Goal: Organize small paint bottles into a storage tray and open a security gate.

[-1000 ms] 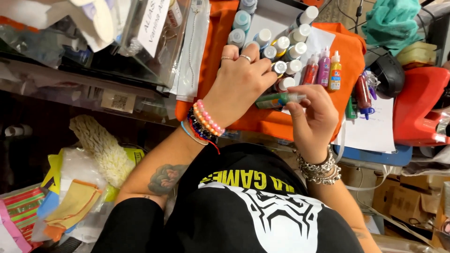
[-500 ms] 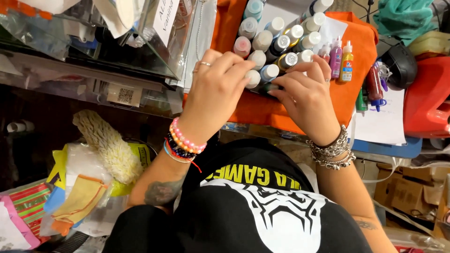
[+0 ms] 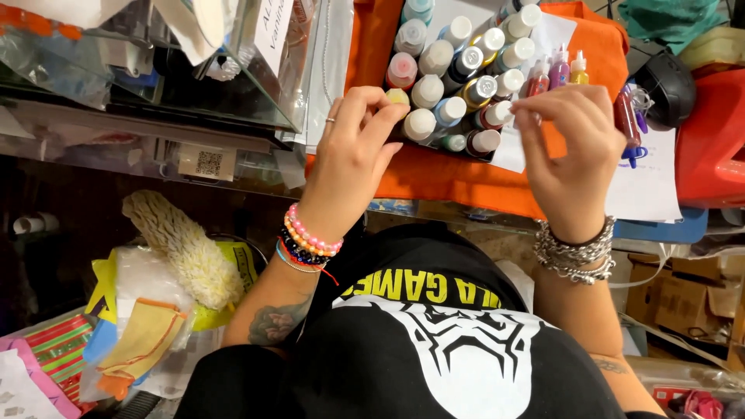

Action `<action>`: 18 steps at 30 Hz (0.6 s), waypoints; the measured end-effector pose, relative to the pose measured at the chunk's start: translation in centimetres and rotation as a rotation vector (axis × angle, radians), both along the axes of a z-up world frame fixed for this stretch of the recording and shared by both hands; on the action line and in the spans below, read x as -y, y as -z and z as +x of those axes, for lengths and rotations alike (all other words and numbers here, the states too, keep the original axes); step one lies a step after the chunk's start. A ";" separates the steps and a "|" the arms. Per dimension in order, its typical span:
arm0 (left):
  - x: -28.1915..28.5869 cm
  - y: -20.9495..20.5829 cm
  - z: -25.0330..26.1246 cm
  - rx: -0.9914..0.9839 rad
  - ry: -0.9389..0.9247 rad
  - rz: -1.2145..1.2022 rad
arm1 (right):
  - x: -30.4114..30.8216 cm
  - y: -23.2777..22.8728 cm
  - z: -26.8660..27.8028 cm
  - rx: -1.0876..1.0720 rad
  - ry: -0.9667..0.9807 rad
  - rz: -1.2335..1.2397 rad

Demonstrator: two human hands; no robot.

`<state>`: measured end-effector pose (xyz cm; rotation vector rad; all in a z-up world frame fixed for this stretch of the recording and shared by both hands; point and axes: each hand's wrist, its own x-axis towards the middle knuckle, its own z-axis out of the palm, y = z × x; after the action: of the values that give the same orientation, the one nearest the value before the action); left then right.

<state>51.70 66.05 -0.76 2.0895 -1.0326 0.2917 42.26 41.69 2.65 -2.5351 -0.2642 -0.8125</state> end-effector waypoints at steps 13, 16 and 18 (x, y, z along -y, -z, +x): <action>0.7 4.2 2.8 -0.170 -0.074 -0.130 | -6.7 3.1 3.5 0.004 0.091 -0.447; 0.9 4.4 3.3 -0.262 -0.098 -0.203 | -6.6 3.0 4.0 -0.008 0.118 -0.477; 0.7 4.4 3.3 -0.335 -0.067 -0.230 | -6.3 3.3 4.2 -0.030 0.108 -0.494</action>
<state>55.03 65.30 -5.12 1.8856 -0.6960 0.0829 46.48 48.01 -0.68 -3.0427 -0.3581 -0.8289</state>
